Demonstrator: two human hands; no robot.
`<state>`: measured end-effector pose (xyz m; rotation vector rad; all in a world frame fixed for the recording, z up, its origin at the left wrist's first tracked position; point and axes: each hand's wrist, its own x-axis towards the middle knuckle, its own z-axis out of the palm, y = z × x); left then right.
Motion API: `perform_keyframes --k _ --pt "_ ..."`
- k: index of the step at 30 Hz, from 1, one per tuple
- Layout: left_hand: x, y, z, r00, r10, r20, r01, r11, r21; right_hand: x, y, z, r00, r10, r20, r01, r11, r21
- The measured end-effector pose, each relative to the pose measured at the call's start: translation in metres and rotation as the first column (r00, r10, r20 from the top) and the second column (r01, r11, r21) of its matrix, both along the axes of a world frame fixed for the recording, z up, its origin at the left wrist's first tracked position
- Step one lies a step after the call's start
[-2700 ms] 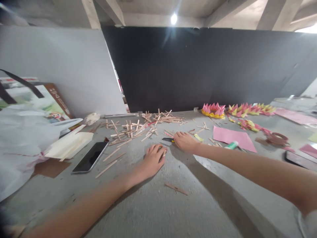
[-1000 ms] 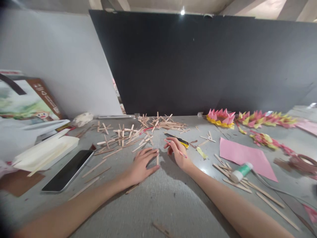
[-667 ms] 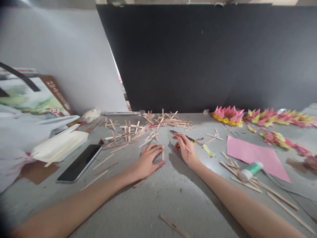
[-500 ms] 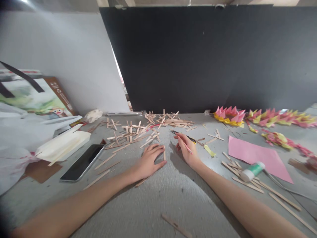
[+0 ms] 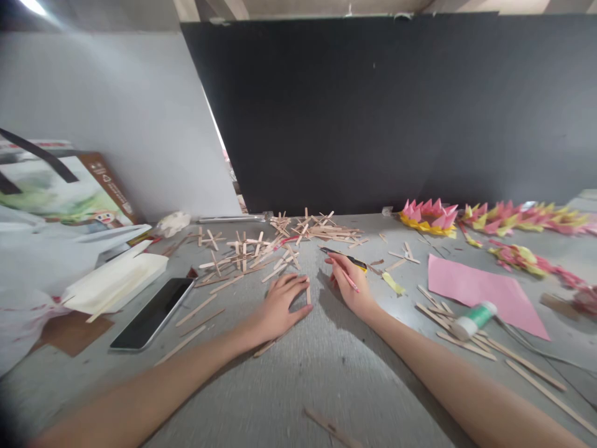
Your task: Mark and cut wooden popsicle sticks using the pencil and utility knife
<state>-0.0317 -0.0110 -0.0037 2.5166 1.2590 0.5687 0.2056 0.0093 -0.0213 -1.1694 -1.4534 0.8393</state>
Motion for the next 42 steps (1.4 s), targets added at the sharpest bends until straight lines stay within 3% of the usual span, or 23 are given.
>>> perform_keyframes --k 10,23,31,35,42 --pt "-0.003 0.002 -0.007 1.000 -0.011 0.006 0.010 0.999 0.037 -0.003 -0.004 0.006 1.000 0.004 0.029 -0.003 1.000 -0.005" --pt "-0.002 0.002 -0.005 1.000 -0.008 0.015 0.007 1.000 0.028 -0.004 -0.001 0.004 0.996 -0.027 0.084 0.021 0.997 0.070" --pt "-0.001 0.004 -0.005 1.000 -0.012 0.003 0.012 1.000 0.027 -0.006 -0.001 0.010 0.996 -0.030 0.084 0.027 0.999 0.037" --pt "-0.001 0.006 -0.007 0.999 -0.033 0.011 0.032 0.998 0.052 -0.006 -0.003 0.010 0.999 -0.032 -0.033 0.033 0.999 0.043" --pt "-0.002 0.006 -0.009 0.999 -0.039 0.015 0.038 0.998 0.054 -0.002 -0.011 0.013 0.988 0.145 -0.060 -0.142 0.988 0.052"
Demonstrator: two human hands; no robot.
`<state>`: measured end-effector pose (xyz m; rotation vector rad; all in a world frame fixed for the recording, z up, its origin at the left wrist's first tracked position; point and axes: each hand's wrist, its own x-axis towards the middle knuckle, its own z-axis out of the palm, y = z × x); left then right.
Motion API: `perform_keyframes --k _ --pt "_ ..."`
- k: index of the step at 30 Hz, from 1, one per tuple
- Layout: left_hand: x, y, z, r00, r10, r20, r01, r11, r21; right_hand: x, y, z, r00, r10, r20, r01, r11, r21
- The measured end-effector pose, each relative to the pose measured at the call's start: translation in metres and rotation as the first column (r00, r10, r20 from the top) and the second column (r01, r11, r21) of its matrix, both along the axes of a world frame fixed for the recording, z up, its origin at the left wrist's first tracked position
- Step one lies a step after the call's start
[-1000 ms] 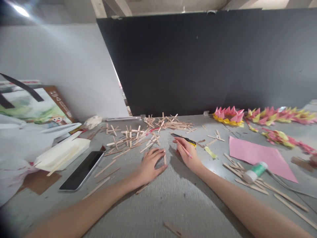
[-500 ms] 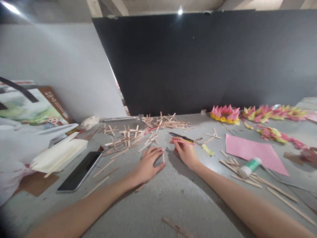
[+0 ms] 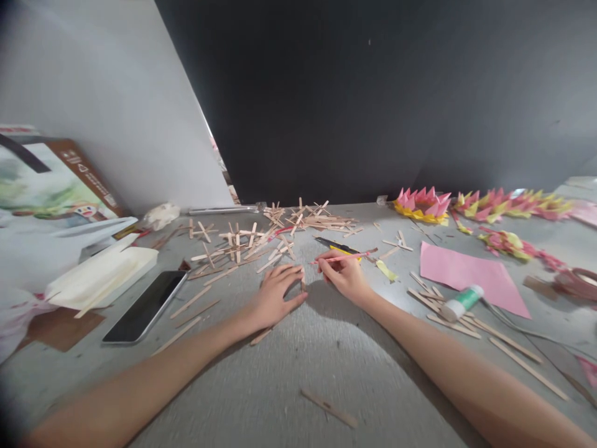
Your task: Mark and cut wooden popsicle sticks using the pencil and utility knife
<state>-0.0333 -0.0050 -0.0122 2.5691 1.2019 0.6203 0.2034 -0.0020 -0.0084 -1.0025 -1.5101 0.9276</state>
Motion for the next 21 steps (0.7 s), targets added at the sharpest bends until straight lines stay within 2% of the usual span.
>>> perform_keyframes --k 4,8,16,21 --pt "-0.002 0.000 0.000 1.000 -0.009 0.017 0.009 1.000 -0.022 0.001 0.001 -0.005 0.995 0.103 -0.017 -0.104 0.989 -0.103" --pt "-0.002 -0.001 0.003 1.000 -0.009 0.019 0.010 0.999 -0.046 0.001 0.004 -0.010 0.986 0.157 -0.048 -0.163 0.975 -0.151" --pt "-0.002 -0.003 0.007 0.999 0.036 0.024 -0.033 0.994 -0.100 0.000 0.007 -0.008 0.991 0.068 -0.116 -0.092 0.972 -0.218" --pt "-0.003 -0.002 0.004 0.998 0.037 0.043 -0.033 0.997 -0.075 0.000 0.009 -0.009 0.990 0.075 -0.119 -0.100 0.971 -0.217"
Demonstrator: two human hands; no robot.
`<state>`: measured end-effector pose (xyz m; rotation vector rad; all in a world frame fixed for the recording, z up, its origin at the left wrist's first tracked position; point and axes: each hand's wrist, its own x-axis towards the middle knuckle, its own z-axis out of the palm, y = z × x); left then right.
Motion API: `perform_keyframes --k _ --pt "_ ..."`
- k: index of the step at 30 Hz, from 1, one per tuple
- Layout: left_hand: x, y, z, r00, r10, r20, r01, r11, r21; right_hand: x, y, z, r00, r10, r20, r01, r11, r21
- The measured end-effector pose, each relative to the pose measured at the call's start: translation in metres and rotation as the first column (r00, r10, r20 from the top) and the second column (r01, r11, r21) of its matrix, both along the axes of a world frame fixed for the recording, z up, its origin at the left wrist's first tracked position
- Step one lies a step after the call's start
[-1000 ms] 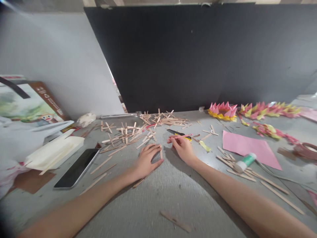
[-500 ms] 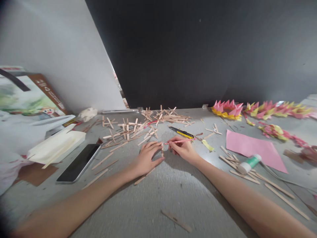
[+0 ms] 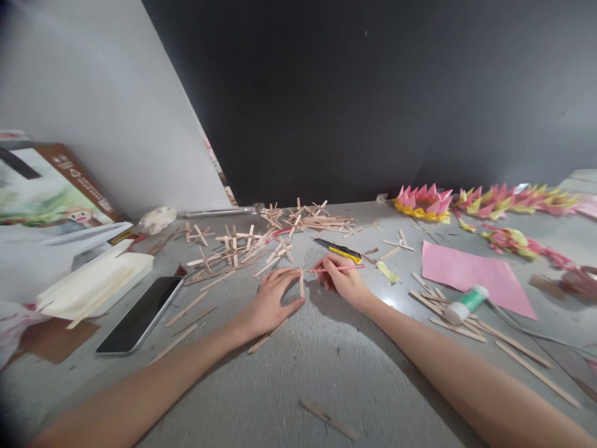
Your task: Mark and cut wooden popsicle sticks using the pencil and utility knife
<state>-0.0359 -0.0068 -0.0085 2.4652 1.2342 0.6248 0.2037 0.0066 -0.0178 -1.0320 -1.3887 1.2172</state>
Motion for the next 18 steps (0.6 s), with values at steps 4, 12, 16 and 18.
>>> perform_keyframes --k 4,12,16,18 --pt "-0.0013 0.0021 -0.0057 1.000 0.005 0.008 -0.005 1.000 0.021 -0.0003 0.0013 -0.0036 1.000 0.005 -0.016 -0.005 1.000 0.002" --pt "-0.0004 0.0005 -0.0018 0.999 0.035 -0.005 -0.035 0.999 -0.012 -0.0025 -0.0018 0.0038 1.000 -0.003 0.022 0.003 1.000 -0.015" --pt "0.0006 0.0004 0.0003 1.000 0.025 -0.002 -0.025 1.000 -0.008 -0.0029 -0.0025 0.0056 0.999 -0.007 0.042 0.007 1.000 -0.006" --pt "0.0008 0.0006 0.0000 1.000 0.020 -0.002 -0.020 1.000 -0.003 -0.0030 -0.0027 0.0060 0.999 -0.007 0.050 0.008 1.000 -0.007"
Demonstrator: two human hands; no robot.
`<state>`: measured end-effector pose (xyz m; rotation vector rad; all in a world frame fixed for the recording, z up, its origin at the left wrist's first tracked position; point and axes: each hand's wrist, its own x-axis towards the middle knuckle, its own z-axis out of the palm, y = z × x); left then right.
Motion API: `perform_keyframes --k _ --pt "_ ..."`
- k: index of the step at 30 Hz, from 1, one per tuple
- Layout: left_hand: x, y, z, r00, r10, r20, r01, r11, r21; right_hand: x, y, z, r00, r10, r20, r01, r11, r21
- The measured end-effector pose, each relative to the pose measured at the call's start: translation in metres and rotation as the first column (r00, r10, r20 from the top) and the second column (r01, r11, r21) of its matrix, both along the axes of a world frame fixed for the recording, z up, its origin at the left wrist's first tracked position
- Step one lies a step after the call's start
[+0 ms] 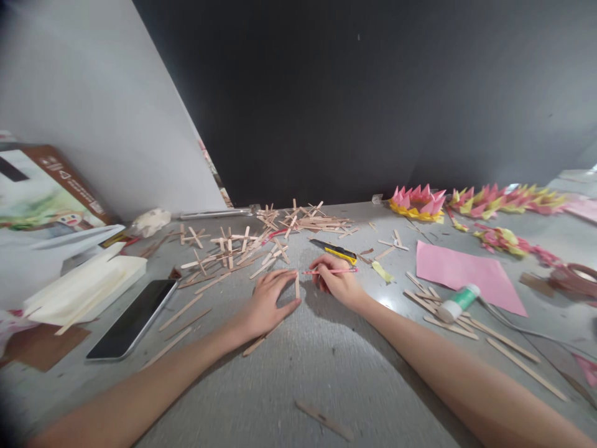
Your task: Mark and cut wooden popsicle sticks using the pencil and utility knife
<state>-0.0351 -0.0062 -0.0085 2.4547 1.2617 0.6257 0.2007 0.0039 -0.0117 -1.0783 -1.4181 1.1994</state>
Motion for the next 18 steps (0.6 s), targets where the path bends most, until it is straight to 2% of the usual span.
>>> perform_keyframes --k 9,14,18 --pt "-0.001 0.000 -0.005 1.000 -0.010 0.019 0.009 0.999 0.034 0.003 0.003 -0.006 1.000 0.009 0.018 -0.010 0.999 0.030" --pt "-0.001 0.004 -0.009 0.997 0.019 0.072 -0.028 0.992 0.124 0.005 0.003 -0.007 0.999 0.039 0.029 -0.040 0.998 0.047" --pt "-0.002 0.005 -0.012 1.000 0.020 0.016 -0.022 0.990 0.139 0.005 0.000 -0.002 0.997 0.067 0.050 -0.070 0.996 0.064"
